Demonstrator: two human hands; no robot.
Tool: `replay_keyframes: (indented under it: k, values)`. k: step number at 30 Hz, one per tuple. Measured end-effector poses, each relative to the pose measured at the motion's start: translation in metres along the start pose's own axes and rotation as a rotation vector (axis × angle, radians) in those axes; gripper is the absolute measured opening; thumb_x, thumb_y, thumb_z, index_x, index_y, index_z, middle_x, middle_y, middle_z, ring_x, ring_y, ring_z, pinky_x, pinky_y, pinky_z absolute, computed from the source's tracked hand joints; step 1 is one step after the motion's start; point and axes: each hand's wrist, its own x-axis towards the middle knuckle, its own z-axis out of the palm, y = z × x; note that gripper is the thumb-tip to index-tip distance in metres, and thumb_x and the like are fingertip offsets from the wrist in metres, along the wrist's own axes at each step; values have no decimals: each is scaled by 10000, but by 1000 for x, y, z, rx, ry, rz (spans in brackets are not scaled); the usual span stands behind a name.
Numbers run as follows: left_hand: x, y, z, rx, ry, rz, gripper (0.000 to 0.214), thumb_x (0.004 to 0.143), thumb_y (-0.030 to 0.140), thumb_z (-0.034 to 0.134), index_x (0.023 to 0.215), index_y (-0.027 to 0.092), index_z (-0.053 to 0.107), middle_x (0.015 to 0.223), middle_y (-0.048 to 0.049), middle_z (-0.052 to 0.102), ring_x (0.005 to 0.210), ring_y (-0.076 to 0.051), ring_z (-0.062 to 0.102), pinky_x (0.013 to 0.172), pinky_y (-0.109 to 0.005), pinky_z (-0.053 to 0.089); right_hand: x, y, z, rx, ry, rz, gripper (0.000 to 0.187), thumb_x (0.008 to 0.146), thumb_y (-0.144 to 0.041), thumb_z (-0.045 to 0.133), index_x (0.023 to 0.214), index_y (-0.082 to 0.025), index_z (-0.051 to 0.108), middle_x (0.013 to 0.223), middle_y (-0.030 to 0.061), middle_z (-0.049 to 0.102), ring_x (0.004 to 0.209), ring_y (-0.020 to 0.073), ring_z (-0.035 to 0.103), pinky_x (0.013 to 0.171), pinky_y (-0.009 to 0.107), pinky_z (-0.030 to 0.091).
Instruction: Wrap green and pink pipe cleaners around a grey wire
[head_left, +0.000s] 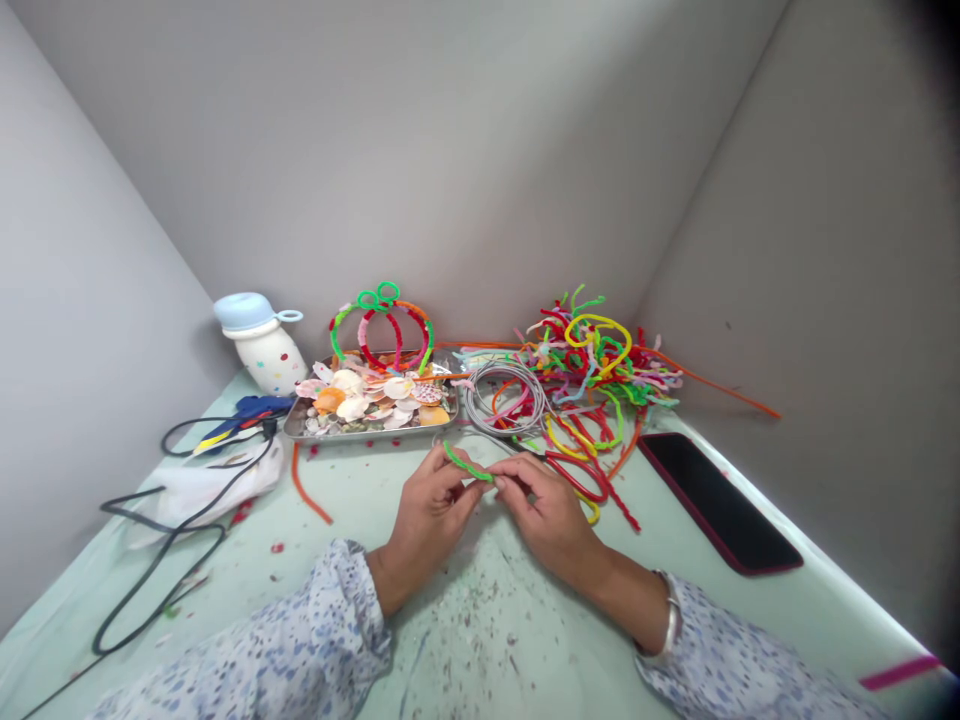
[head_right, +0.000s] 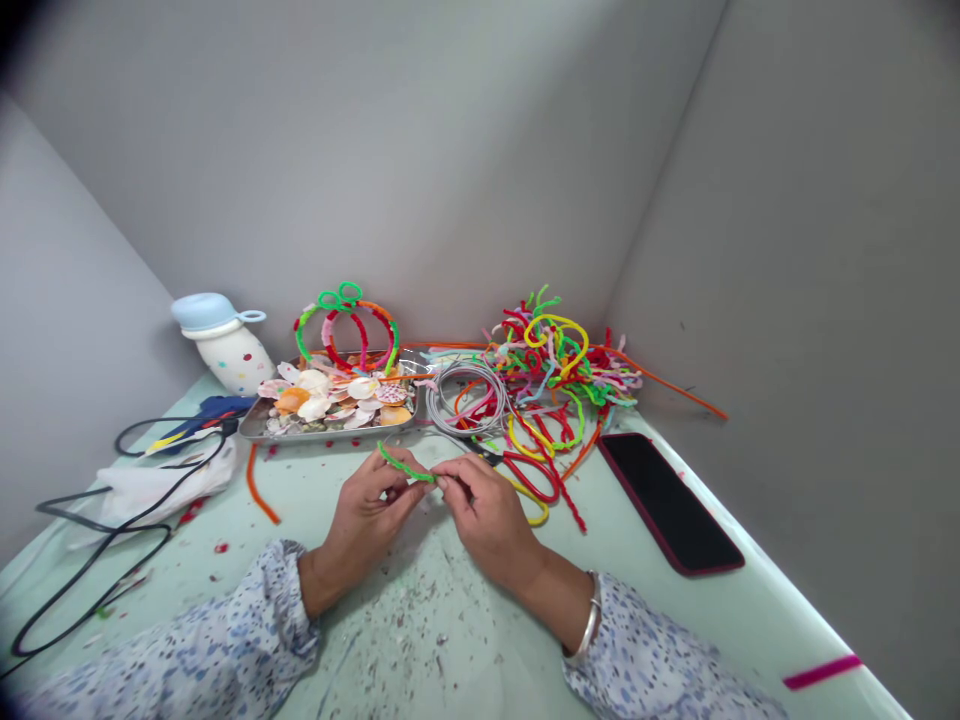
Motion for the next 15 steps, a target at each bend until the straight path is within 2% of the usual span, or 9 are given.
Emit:
replay_keyframes:
  k: [15]
  values:
    - [-3, 1, 1, 4, -32, -42, 103, 836, 126, 584, 852, 190, 663, 844, -36, 597, 774, -146, 558, 655, -229, 438, 0, -1, 1, 4, -25, 27, 204, 913, -214, 500, 1013, -258, 672, 897, 38, 644, 845, 197, 612, 771, 317, 461]
